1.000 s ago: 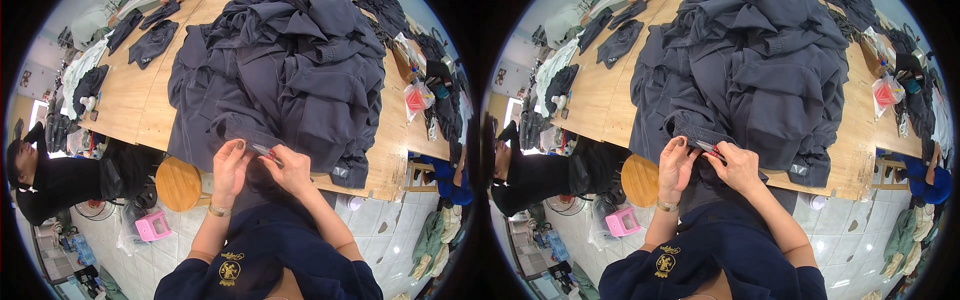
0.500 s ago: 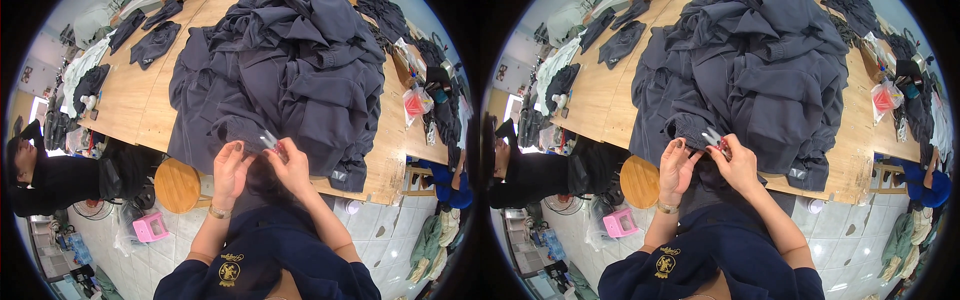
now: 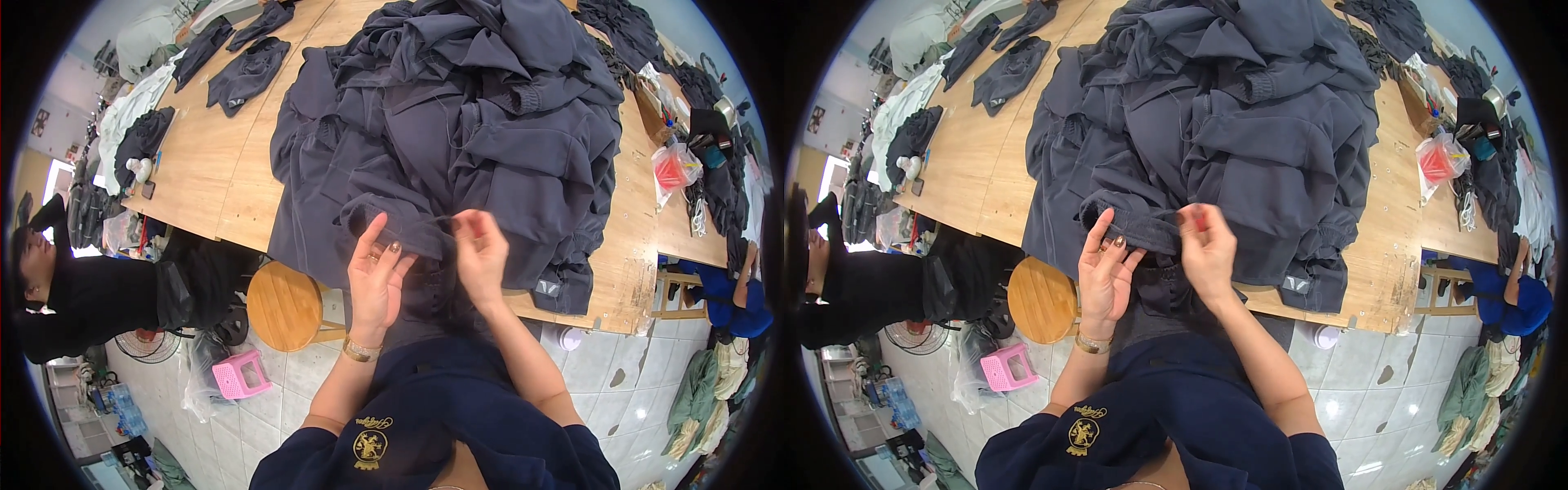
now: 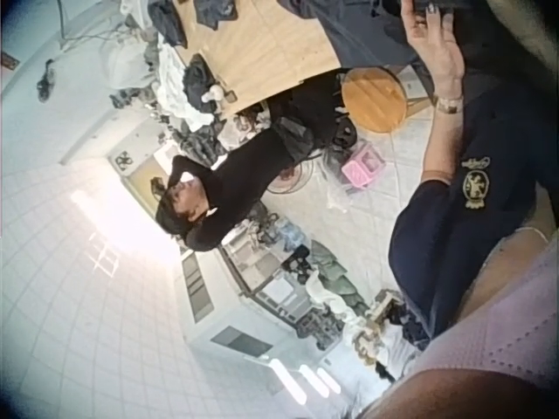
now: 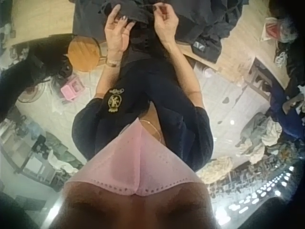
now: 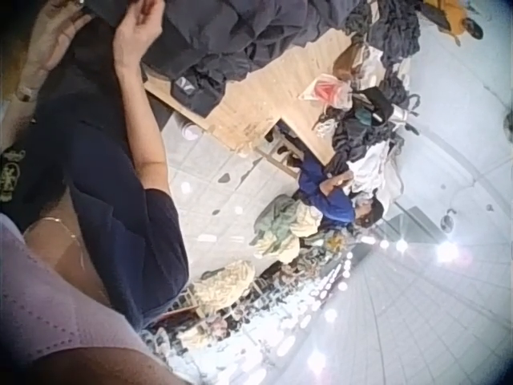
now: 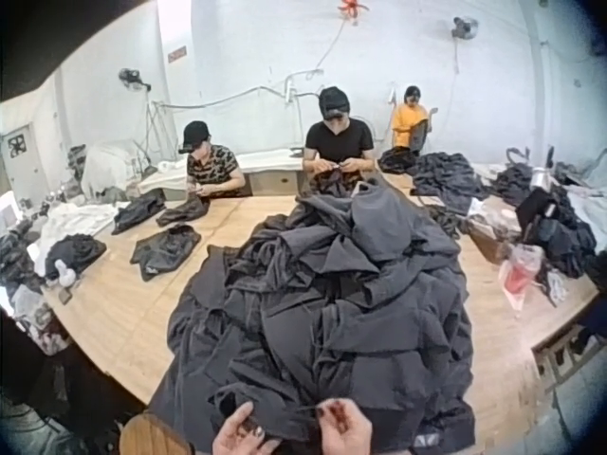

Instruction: Remove loose threads and inspect dark grey fabric garments at a large work table in a factory setting.

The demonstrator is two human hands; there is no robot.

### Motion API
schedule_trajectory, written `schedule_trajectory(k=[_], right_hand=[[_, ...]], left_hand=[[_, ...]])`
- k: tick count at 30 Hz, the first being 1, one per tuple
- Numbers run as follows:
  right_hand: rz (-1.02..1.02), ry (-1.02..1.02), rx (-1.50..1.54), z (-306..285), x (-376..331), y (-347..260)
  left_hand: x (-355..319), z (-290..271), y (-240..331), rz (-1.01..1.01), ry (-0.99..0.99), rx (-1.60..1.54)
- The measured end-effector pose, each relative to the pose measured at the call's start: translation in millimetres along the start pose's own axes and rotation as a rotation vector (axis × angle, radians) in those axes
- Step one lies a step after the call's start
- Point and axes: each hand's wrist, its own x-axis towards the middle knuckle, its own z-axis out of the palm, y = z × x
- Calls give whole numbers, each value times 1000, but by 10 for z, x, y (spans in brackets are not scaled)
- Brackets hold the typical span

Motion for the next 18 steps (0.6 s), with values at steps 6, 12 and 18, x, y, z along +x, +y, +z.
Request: schedule_trajectory(k=[6, 12, 18], right_hand=[[69, 106, 93, -187, 78, -48], [-86, -160, -272, 43, -114, -80], [-34, -100, -241, 43, -95, -61]], left_hand=[[27, 22, 1, 7, 10, 4], [20, 89, -62, 32, 24, 47], [12, 30, -119, 107, 40, 102]])
